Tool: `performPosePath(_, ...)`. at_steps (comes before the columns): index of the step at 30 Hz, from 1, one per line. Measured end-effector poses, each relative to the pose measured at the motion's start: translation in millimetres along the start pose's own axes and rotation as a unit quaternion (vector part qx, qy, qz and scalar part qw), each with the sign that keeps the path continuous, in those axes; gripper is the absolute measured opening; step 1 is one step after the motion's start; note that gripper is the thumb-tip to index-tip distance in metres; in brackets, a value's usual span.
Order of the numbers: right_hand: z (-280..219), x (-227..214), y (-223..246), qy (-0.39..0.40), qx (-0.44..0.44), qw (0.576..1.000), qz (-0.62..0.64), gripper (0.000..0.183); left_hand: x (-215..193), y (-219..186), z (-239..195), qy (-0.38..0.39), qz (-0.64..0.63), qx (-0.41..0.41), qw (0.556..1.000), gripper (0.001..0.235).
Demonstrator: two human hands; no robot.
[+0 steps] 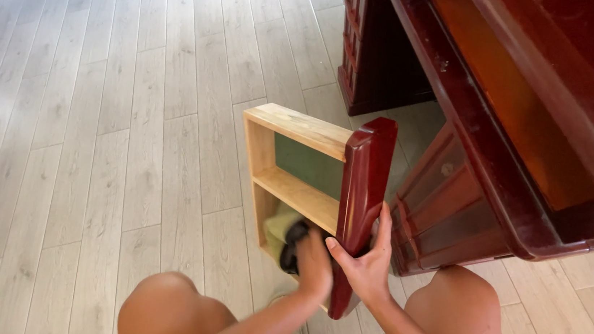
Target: Wiping a wooden desk and its removable drawer with a microfiber cloth.
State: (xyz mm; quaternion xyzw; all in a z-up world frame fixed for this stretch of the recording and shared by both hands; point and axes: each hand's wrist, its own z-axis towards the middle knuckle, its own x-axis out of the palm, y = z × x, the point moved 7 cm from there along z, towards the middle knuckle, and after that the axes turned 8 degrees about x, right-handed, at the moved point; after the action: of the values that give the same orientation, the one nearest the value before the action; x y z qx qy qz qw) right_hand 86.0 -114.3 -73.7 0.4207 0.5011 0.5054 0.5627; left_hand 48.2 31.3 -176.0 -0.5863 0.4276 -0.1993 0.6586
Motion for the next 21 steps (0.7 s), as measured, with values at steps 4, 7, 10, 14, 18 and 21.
performPosePath(4,15,-13,-10,-0.017,0.046,0.999,0.007,0.104,5,-52,-48,0.108,-0.149,0.012,0.983,0.041)
performPosePath(7,14,-17,-17,-0.024,0.061,0.998,0.016,0.104,7,-51,-38,0.126,-0.117,-0.021,0.985,0.049)
performPosePath(10,6,-14,-17,-0.018,0.06,0.998,0.029,0.105,0,-32,3,0.1,-0.004,-0.029,0.995,0.055)
performPosePath(14,-2,-7,-11,0.01,0.053,0.998,0.03,0.109,-18,-23,44,0.053,0.093,-0.038,0.994,0.074)
performPosePath(18,-4,-2,-12,0.01,0.046,0.998,0.035,0.108,-13,-16,31,0.009,-0.001,-0.075,0.997,0.072)
performPosePath(21,1,0,-1,0.002,0.004,1.0,0.002,0.104,-4,-22,4,0.039,0.056,-0.022,0.997,0.055)
